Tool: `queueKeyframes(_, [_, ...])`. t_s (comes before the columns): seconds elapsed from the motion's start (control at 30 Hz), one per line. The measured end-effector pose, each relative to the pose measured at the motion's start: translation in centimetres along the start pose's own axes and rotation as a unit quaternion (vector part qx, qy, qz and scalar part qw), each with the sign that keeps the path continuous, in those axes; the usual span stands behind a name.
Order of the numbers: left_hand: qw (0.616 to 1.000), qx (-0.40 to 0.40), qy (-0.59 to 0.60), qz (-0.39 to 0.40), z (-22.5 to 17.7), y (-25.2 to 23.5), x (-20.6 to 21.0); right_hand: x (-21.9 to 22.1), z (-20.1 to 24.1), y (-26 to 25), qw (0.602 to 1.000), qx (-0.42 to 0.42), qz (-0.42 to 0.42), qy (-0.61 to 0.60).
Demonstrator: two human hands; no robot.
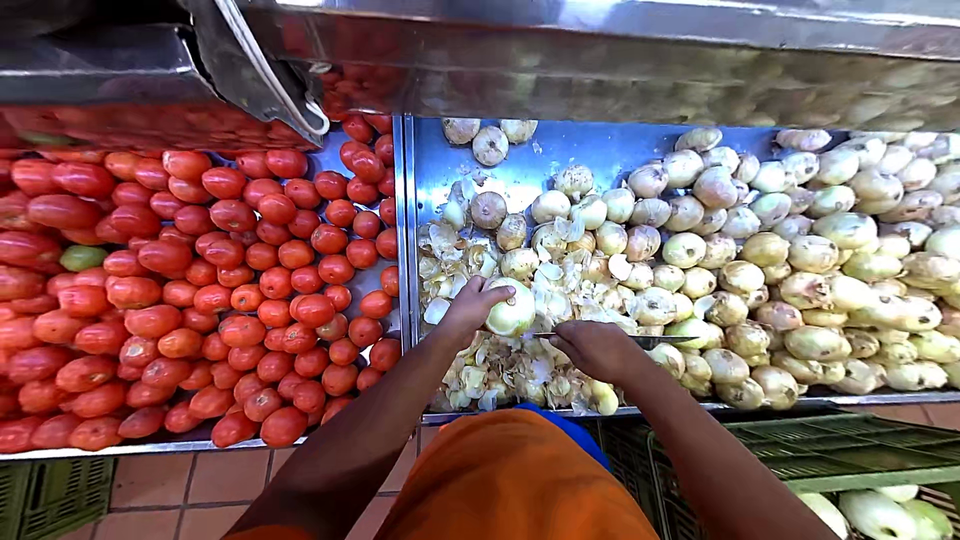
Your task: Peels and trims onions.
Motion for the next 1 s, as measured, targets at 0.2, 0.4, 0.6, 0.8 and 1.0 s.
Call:
queueKeyframes(0.2, [0.996, 0.013, -0.071, 0.051, -1.0, 0.6, 0.1, -2.6, 1.3, 0.3, 0.994, 0.003, -0.103, 0.022])
queueKeyframes(0.4, [0.970, 0.001, -0.219, 0.105, -2.0, 0.1, 1.2, -3.0, 2.9, -1.0, 0.996, -0.042, -0.040, 0.061])
queueKeyframes(0.6, [0.969, -0.138, -0.171, 0.111, -0.6, -0.2, 1.9, -2.4, 4.1, -1.5, 0.978, -0.155, -0.112, 0.079])
queueKeyframes(0.8, [0.983, -0.151, 0.101, -0.026, 1.3, -2.8, -0.3, -0.1, 5.8, 0.1, 0.968, -0.214, -0.111, 0.071])
queueKeyframes(1.0, [0.986, -0.114, 0.093, 0.073, -0.1, -0.9, -0.8, 0.8, 2.8, 0.2, 0.997, 0.025, 0.079, 0.007])
Point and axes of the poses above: each hand's wrist, its own y-axis away from the middle knuckle, its own x-axis out of the palm, z = x × y, the point moved 6 cm from there along -y, towards the middle knuckle, and after that the axes turned 10 degrees about x, right-handed, at the moved point
